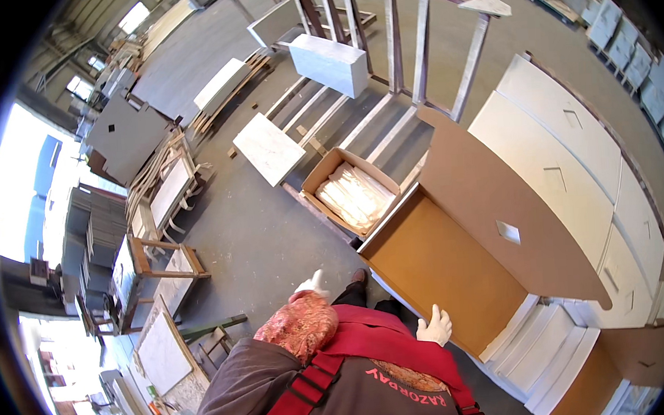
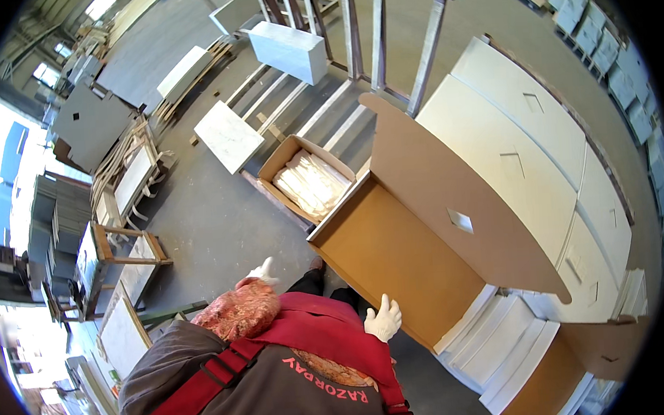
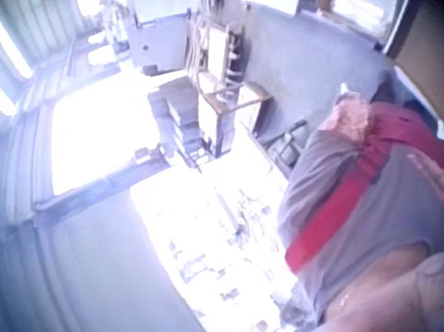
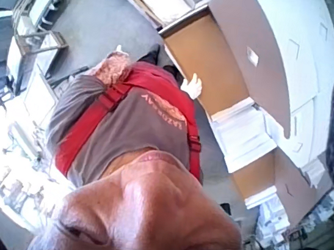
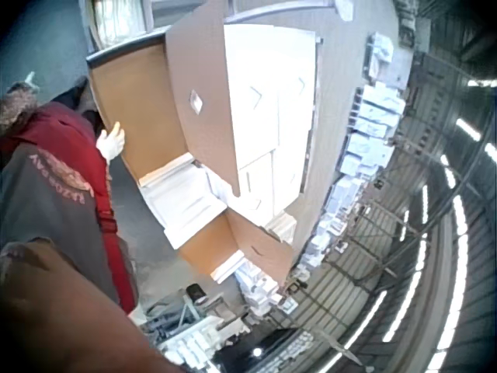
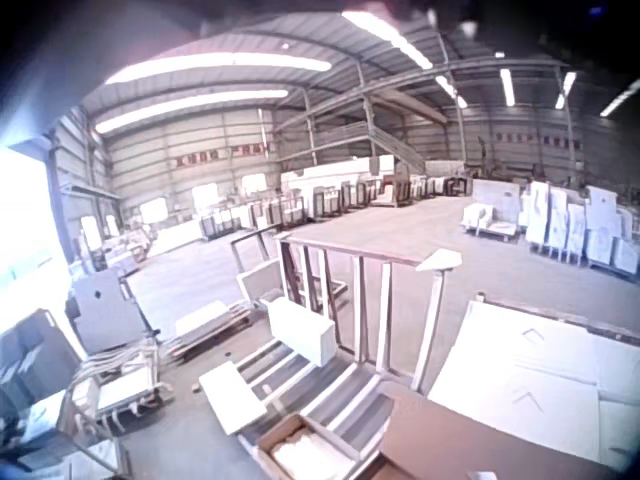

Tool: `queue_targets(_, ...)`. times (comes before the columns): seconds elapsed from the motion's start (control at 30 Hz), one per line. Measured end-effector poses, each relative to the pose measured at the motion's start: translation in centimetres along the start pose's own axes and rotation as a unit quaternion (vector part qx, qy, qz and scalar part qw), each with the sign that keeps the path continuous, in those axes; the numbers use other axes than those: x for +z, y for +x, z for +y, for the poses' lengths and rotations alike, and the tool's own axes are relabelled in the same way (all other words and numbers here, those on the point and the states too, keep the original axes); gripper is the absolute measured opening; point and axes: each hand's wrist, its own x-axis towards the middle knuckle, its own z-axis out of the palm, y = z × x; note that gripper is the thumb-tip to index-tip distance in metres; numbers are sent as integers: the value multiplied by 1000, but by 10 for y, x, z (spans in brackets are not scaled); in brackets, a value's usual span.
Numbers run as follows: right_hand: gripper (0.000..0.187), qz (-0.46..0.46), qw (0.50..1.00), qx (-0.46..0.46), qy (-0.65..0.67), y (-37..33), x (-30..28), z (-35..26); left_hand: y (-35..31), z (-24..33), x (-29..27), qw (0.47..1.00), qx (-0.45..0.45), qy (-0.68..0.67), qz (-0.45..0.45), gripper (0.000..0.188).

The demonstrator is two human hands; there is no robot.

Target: The person assembles flat cardboard pieces into box structures by folding and inserting tabs into slots. They then pick up a white rectangular board, place it on a workbench, and use a putty knife to scrape a white substance from a container onto the board's surface.

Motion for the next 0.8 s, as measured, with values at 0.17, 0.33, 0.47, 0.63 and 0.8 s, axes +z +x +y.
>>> queue_targets(0.17, 57, -28, 999, 8, 43, 30, -1, -15, -28, -231, 29, 544, -202, -813, 39, 64)
queue_targets(0.33, 50, -8, 994, -109, 2, 85, 4, -84, -29, -167, -108, 611, -250, -726, 194, 56)
queue_targets(0.47, 46, -49, 971, -230, 43, 109, 35, -212, -38, -175, -243, 595, -39, -759, 262, 53)
queue_targets(0.63, 43, -175, 934, -288, 121, 99, 92, -370, -132, -173, -443, 490, 378, -729, 292, 78)
queue_targets(0.8, 43, -238, 893, -383, 18, 91, 127, -490, -209, -215, -554, 635, 569, -488, 188, 64)
